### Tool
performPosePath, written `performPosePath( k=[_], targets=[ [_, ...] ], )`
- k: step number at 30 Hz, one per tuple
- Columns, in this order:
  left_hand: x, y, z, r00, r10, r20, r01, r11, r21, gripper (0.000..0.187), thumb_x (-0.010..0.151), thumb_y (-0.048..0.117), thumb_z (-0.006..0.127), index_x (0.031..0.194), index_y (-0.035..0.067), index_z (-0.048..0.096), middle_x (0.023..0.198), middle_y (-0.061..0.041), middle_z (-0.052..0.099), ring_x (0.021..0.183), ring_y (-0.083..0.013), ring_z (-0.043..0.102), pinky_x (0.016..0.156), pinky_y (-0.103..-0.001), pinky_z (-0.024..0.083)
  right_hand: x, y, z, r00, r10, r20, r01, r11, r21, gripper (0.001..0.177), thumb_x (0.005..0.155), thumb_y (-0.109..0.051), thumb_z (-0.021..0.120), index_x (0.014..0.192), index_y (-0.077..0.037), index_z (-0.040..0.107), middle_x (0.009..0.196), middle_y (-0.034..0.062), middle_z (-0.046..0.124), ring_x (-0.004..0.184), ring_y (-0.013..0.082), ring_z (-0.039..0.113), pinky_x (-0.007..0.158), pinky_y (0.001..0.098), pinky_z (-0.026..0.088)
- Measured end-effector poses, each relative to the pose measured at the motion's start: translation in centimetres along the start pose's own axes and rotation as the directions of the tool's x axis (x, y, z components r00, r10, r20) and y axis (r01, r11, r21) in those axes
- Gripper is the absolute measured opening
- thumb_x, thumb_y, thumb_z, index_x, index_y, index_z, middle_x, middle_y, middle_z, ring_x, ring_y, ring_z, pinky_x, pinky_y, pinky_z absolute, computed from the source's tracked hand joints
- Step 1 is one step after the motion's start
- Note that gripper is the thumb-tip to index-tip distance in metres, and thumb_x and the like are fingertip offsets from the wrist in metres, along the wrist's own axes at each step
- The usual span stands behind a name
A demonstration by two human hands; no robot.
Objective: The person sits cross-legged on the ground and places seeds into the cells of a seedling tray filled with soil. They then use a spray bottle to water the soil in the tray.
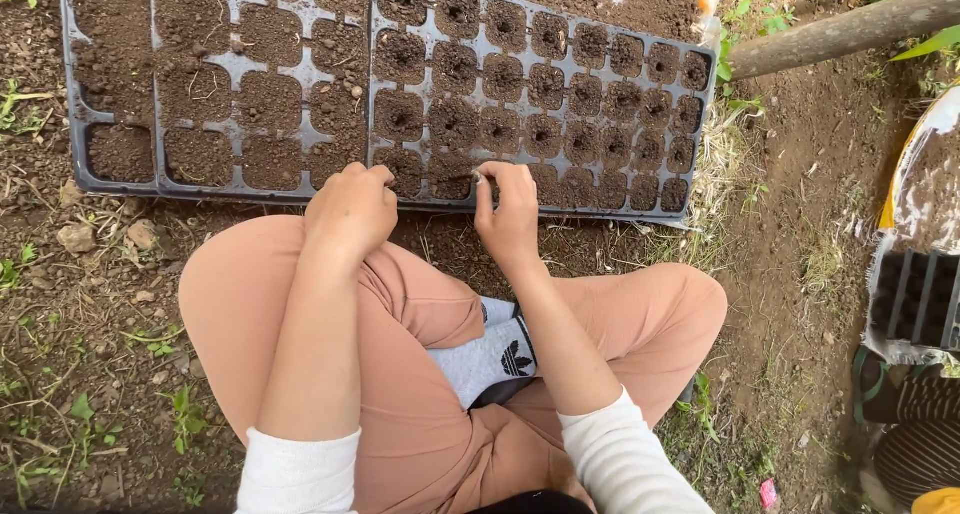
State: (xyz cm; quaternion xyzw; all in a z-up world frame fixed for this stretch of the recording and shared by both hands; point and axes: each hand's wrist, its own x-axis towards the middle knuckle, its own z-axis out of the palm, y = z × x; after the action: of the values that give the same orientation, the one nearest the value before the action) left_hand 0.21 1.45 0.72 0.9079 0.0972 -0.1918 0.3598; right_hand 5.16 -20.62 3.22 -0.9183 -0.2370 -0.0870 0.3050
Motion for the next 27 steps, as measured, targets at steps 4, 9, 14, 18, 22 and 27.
performPosePath(
  k=[4, 9, 14, 18, 22, 27],
  targets=[
    [-0.5, 0.7, -0.9, 1.000, -0.008, 0.017, 0.008, 0.999, -0.035, 0.038, 0.099, 0.021, 0.047, 0.124, 0.011, 0.073, 0.109, -0.021, 0.067, 0.100, -0.0425, 0.071, 0.081, -0.054, 0.060, -0.3, 0.5, 0.9, 0.996, -0.085, -0.017, 0.084, 0.996, -0.040, 0.015, 0.098, 0.001, 0.061, 0.104, -0.012, 0.066, 0.095, 0.0004, 0.066, 0.092, 0.0187, 0.059, 0.085, 0.0309, 0.048],
    [-0.4, 0.8, -0.7, 1.000, -0.004, 0.014, 0.005, 0.999, -0.044, 0.039, 0.098, 0.021, 0.046, 0.125, 0.009, 0.072, 0.110, -0.022, 0.067, 0.101, -0.0440, 0.070, 0.082, -0.056, 0.059, -1.1, 0.9, 2.3, 0.992, -0.117, -0.047, 0.114, 0.991, -0.069, 0.017, 0.098, 0.003, 0.059, 0.105, -0.012, 0.064, 0.095, 0.0005, 0.063, 0.091, 0.0181, 0.058, 0.082, 0.0300, 0.045],
    [-0.8, 1.2, -1.2, 1.000, -0.006, 0.028, 0.008, 0.998, -0.057, 0.040, 0.098, 0.020, 0.045, 0.126, 0.008, 0.071, 0.113, -0.023, 0.067, 0.103, -0.0455, 0.069, 0.084, -0.056, 0.058, -1.2, 0.3, 2.5, 0.986, -0.160, -0.051, 0.155, 0.984, -0.085, 0.015, 0.098, 0.003, 0.060, 0.103, -0.011, 0.063, 0.093, 0.0020, 0.062, 0.089, 0.0204, 0.058, 0.078, 0.0310, 0.045],
    [-0.6, 1.2, -1.4, 0.999, -0.002, 0.040, 0.004, 0.999, -0.046, 0.039, 0.099, 0.020, 0.045, 0.125, 0.008, 0.071, 0.114, -0.023, 0.068, 0.105, -0.0448, 0.070, 0.086, -0.054, 0.058, -1.2, 0.9, 3.0, 0.970, -0.237, -0.050, 0.228, 0.964, -0.140, 0.011, 0.097, -0.001, 0.062, 0.101, -0.011, 0.065, 0.093, 0.0021, 0.063, 0.090, 0.0207, 0.059, 0.077, 0.0306, 0.045],
    [-0.7, 1.2, -1.3, 0.999, -0.004, 0.035, 0.005, 0.999, -0.049, 0.039, 0.099, 0.019, 0.044, 0.124, 0.007, 0.072, 0.114, -0.024, 0.068, 0.106, -0.0456, 0.070, 0.086, -0.054, 0.058, -1.2, 0.8, 3.3, 0.966, -0.251, -0.065, 0.238, 0.958, -0.161, 0.011, 0.094, 0.000, 0.064, 0.099, -0.010, 0.067, 0.090, 0.0032, 0.064, 0.089, 0.0216, 0.059, 0.076, 0.0306, 0.045],
    [-1.2, 1.3, -1.5, 1.000, -0.010, 0.001, 0.010, 1.000, -0.027, 0.042, 0.099, 0.020, 0.043, 0.126, 0.004, 0.071, 0.116, -0.024, 0.068, 0.109, -0.0424, 0.069, 0.088, -0.052, 0.058, -0.9, -0.6, 1.9, 0.967, -0.247, -0.064, 0.230, 0.953, -0.198, 0.012, 0.092, 0.001, 0.069, 0.097, -0.009, 0.072, 0.088, 0.0031, 0.062, 0.090, 0.0186, 0.054, 0.078, 0.0292, 0.041]
  ],
)
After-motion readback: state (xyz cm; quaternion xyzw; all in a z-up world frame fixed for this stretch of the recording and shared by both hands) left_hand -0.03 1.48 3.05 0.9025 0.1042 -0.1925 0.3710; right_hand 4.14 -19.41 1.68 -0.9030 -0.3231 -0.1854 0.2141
